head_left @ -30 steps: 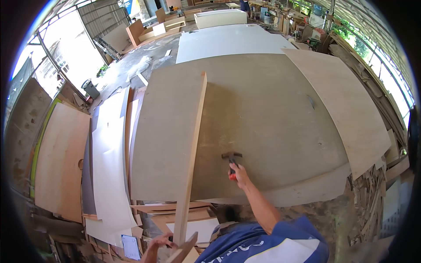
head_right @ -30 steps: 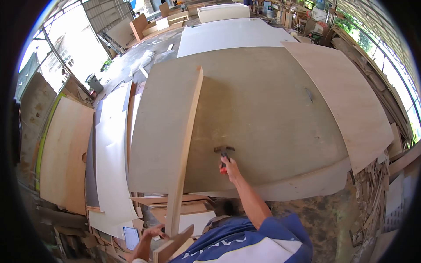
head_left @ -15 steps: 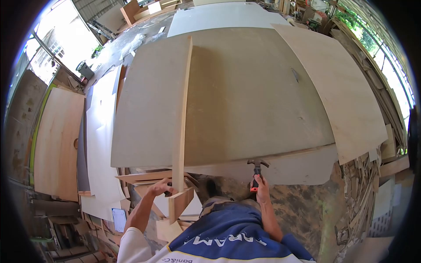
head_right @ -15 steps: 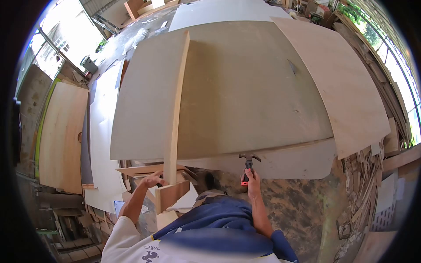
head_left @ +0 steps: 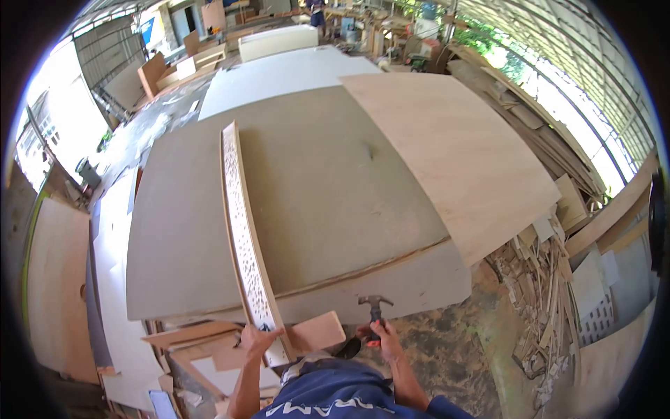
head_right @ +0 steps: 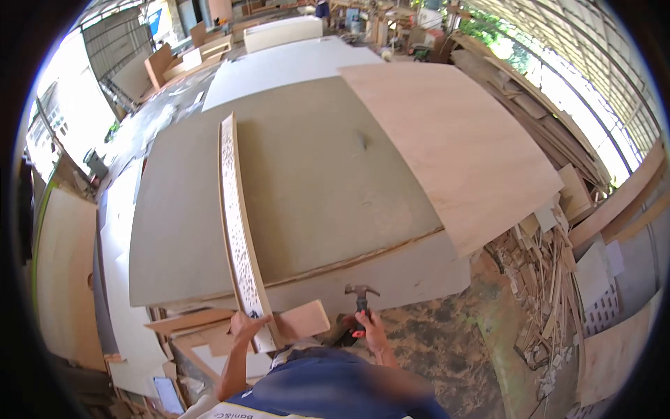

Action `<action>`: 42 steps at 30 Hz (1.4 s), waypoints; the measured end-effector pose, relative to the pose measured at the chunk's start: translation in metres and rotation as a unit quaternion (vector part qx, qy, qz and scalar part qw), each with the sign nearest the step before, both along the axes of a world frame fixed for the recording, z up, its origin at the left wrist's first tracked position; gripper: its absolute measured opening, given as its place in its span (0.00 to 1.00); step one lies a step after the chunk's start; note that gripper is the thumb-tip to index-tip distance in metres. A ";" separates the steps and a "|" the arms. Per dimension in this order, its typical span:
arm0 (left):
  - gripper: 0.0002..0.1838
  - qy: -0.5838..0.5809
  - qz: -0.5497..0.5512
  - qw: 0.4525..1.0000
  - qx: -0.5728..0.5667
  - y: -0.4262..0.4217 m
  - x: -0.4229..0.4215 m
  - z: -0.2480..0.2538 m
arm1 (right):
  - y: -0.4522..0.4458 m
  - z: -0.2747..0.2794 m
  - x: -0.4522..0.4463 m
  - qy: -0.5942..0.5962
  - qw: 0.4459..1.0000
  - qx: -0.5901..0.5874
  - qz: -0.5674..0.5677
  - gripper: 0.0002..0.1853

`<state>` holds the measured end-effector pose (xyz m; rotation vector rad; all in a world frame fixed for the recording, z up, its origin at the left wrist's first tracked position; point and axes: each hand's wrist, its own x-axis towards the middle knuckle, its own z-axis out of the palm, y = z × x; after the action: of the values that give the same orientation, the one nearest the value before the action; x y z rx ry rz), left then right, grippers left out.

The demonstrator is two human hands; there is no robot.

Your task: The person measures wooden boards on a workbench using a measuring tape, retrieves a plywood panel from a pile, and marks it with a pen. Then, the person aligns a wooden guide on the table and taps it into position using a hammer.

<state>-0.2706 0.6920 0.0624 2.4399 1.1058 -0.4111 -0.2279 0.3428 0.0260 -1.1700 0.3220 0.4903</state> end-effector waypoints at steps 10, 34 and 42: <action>0.57 -0.052 0.025 0.996 0.063 -0.044 0.009 -0.005 | 0.030 -0.034 0.004 -0.051 0.998 0.026 0.006 0.16; 0.14 0.064 0.195 0.961 -0.186 0.130 -0.089 0.047 | 0.083 0.005 0.059 -0.227 0.940 -0.253 -0.008 0.09; 0.16 0.071 0.081 0.916 -0.387 0.076 -0.113 -0.078 | 0.189 0.005 0.120 -0.196 0.969 -0.038 0.145 0.16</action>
<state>-0.3840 0.7684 -0.0159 1.6298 0.9460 -0.8022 -0.1075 0.5321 0.0312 -1.3671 -0.1759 0.4900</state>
